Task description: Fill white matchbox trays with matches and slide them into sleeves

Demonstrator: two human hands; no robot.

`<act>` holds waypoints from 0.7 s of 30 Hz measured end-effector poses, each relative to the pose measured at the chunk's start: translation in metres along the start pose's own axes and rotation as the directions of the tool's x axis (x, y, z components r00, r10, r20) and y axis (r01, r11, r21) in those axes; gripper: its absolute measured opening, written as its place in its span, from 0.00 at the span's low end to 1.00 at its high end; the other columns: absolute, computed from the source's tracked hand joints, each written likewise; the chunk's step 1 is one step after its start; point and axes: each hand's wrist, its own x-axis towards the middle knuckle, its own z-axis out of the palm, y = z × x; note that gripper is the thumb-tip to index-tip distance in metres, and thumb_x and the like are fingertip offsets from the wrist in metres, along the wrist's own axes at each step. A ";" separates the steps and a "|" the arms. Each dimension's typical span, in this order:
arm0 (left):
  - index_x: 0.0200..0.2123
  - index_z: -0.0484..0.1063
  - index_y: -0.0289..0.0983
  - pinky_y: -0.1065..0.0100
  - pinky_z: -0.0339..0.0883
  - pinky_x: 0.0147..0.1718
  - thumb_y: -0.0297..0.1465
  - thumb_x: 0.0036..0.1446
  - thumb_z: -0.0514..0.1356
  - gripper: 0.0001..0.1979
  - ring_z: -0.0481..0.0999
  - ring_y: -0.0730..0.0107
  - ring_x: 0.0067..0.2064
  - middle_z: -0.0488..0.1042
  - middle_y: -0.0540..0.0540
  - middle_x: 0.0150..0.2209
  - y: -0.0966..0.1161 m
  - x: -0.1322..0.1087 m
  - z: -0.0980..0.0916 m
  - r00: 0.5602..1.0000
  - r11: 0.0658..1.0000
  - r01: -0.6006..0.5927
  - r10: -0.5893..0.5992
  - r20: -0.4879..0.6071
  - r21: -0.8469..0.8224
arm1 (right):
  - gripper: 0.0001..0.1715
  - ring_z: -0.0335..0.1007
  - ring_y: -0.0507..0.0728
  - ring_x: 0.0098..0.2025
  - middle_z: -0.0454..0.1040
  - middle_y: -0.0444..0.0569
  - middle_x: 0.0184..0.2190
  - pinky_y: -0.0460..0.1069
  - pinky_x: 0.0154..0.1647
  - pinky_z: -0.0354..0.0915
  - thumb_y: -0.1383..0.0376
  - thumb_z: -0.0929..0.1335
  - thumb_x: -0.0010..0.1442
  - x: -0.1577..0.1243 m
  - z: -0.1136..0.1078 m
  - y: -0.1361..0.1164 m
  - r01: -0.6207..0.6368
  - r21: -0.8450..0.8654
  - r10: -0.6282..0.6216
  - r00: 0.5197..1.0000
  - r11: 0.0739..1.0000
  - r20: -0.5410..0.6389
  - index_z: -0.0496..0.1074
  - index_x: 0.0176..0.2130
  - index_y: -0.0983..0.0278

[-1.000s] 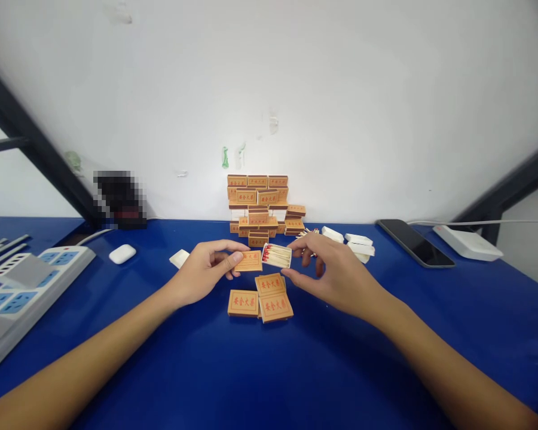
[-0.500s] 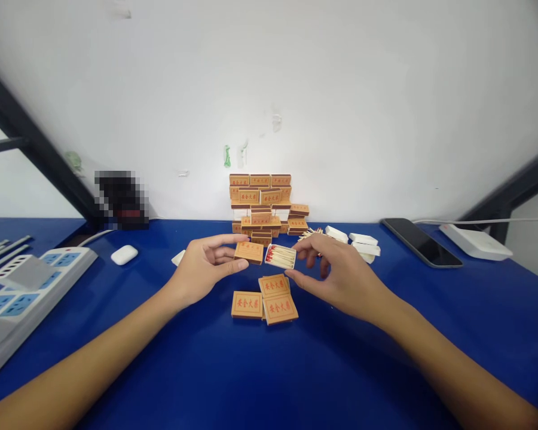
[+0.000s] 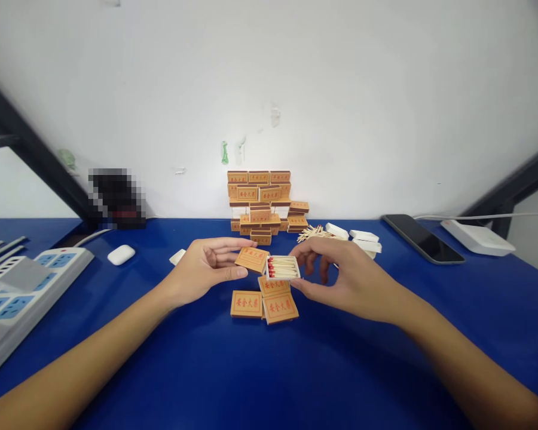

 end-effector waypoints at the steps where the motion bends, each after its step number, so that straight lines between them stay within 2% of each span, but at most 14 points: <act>1: 0.58 0.79 0.37 0.50 0.79 0.59 0.30 0.53 0.76 0.28 0.85 0.51 0.56 0.85 0.39 0.53 0.000 0.000 0.000 1.000 1.000 -0.003 0.003 0.005 0.004 | 0.10 0.74 0.54 0.34 0.79 0.45 0.36 0.50 0.31 0.71 0.59 0.75 0.62 0.000 -0.001 -0.001 -0.006 -0.011 0.006 1.000 1.000 0.012 0.77 0.44 0.58; 5: 0.57 0.80 0.37 0.55 0.81 0.57 0.29 0.54 0.76 0.27 0.85 0.53 0.55 0.85 0.40 0.51 0.000 -0.001 0.003 1.000 0.999 -0.010 0.009 0.024 0.033 | 0.10 0.75 0.54 0.34 0.79 0.45 0.35 0.50 0.33 0.71 0.59 0.74 0.62 -0.003 -0.002 -0.002 -0.026 -0.042 0.028 0.999 0.999 0.036 0.76 0.44 0.58; 9: 0.58 0.80 0.39 0.58 0.80 0.57 0.29 0.54 0.77 0.28 0.85 0.55 0.56 0.85 0.42 0.52 -0.001 -0.001 0.004 1.000 1.000 -0.016 0.016 0.006 0.017 | 0.12 0.76 0.54 0.35 0.81 0.45 0.38 0.50 0.33 0.72 0.58 0.74 0.63 -0.004 0.001 0.000 -0.036 0.013 0.036 0.999 0.999 0.018 0.77 0.47 0.58; 13: 0.59 0.79 0.40 0.57 0.79 0.59 0.30 0.52 0.78 0.31 0.82 0.53 0.59 0.84 0.42 0.55 -0.001 -0.001 0.003 1.000 1.000 -0.014 0.014 -0.020 0.018 | 0.13 0.77 0.55 0.35 0.82 0.46 0.39 0.50 0.30 0.72 0.57 0.74 0.63 -0.003 0.001 -0.001 -0.056 0.058 0.056 0.998 0.997 0.004 0.78 0.47 0.57; 17: 0.56 0.81 0.37 0.55 0.79 0.60 0.32 0.55 0.76 0.25 0.83 0.52 0.58 0.84 0.41 0.54 0.001 -0.002 0.003 1.000 0.998 -0.018 0.019 -0.010 0.054 | 0.12 0.77 0.54 0.34 0.82 0.45 0.38 0.50 0.30 0.72 0.56 0.75 0.63 -0.001 -0.001 -0.003 -0.084 0.073 0.083 0.996 0.994 0.018 0.78 0.45 0.57; 21: 0.59 0.79 0.37 0.54 0.80 0.58 0.32 0.53 0.77 0.30 0.84 0.52 0.56 0.84 0.40 0.55 0.003 -0.002 0.003 0.998 0.998 -0.010 0.013 -0.059 0.056 | 0.13 0.77 0.54 0.34 0.81 0.45 0.38 0.50 0.30 0.72 0.55 0.75 0.63 -0.001 0.000 -0.002 -0.088 0.083 0.087 0.996 0.993 0.023 0.78 0.45 0.58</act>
